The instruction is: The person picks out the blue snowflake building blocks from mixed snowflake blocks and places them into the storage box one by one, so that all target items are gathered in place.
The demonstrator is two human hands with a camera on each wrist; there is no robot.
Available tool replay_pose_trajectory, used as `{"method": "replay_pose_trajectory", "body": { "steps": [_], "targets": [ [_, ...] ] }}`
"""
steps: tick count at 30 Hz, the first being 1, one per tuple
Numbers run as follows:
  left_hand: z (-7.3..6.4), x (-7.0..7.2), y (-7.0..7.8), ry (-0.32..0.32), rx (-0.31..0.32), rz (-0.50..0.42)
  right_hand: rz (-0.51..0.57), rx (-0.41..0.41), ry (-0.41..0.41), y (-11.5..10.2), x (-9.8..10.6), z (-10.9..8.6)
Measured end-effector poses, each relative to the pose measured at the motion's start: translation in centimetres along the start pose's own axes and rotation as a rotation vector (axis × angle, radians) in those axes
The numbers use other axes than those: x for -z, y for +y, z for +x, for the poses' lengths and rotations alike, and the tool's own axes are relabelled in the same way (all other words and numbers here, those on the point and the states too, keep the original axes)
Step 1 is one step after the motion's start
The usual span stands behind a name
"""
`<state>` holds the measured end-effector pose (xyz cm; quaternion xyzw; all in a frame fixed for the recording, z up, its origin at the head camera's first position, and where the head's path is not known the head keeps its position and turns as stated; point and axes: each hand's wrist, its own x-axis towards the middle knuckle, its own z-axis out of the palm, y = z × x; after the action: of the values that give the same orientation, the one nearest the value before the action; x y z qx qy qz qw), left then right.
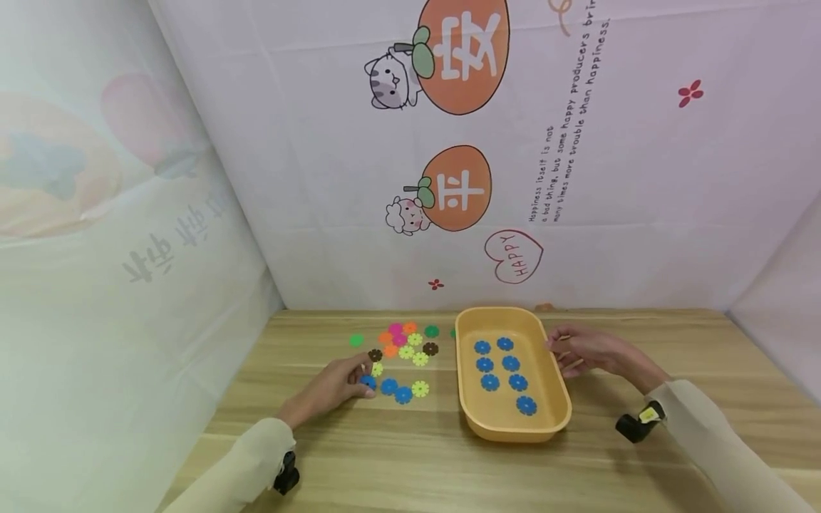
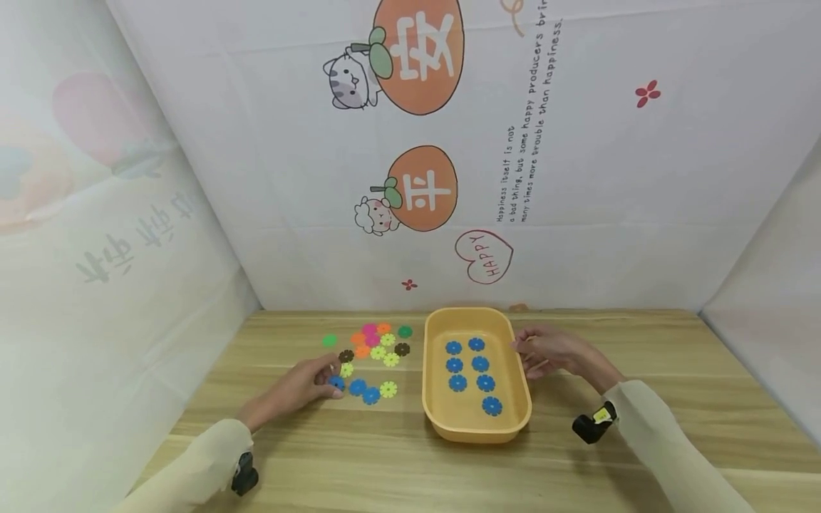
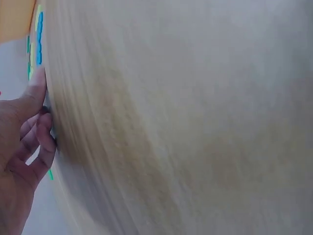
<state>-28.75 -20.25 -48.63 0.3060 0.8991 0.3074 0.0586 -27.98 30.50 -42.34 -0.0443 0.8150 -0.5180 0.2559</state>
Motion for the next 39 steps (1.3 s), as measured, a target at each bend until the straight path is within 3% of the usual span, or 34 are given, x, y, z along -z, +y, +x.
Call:
{"method": "replay_pose_trajectory", "body": {
  "steps": [4, 9, 12, 22, 28, 32, 39],
  "targets": [
    [0.3, -0.2, 0.2, 0.025, -0.030, -0.075, -0.008, 0.002, 0.008, -0.1, 0.0, -0.3],
    [1.0, 0.0, 1.3, 0.048, -0.002, -0.270, 0.004, 0.001, 0.001, -0.1, 0.0, -0.2],
    [1.5, 0.4, 2.2, 0.087, 0.017, -0.333, 0.011, -0.007, 0.000, -0.2, 0.0, -0.1],
    [3.5, 1.8, 4.3, 0.158, 0.020, -0.339, 0.010, -0.009, 0.004, -0.1, 0.2, 0.0],
    [4.5, 2.1, 5.2, 0.148, 0.030, -0.329, 0.017, -0.007, -0.004, -0.1, 0.1, -0.1],
    [5.7, 2.3, 6.4, 0.146, -0.003, -0.299, 0.014, -0.009, -0.003, 0.1, 0.1, 0.1],
    [8.0, 2.1, 8.9, 0.070, -0.080, -0.346, 0.015, -0.016, 0.001, 0.2, 0.1, 0.3]
  ]
}}
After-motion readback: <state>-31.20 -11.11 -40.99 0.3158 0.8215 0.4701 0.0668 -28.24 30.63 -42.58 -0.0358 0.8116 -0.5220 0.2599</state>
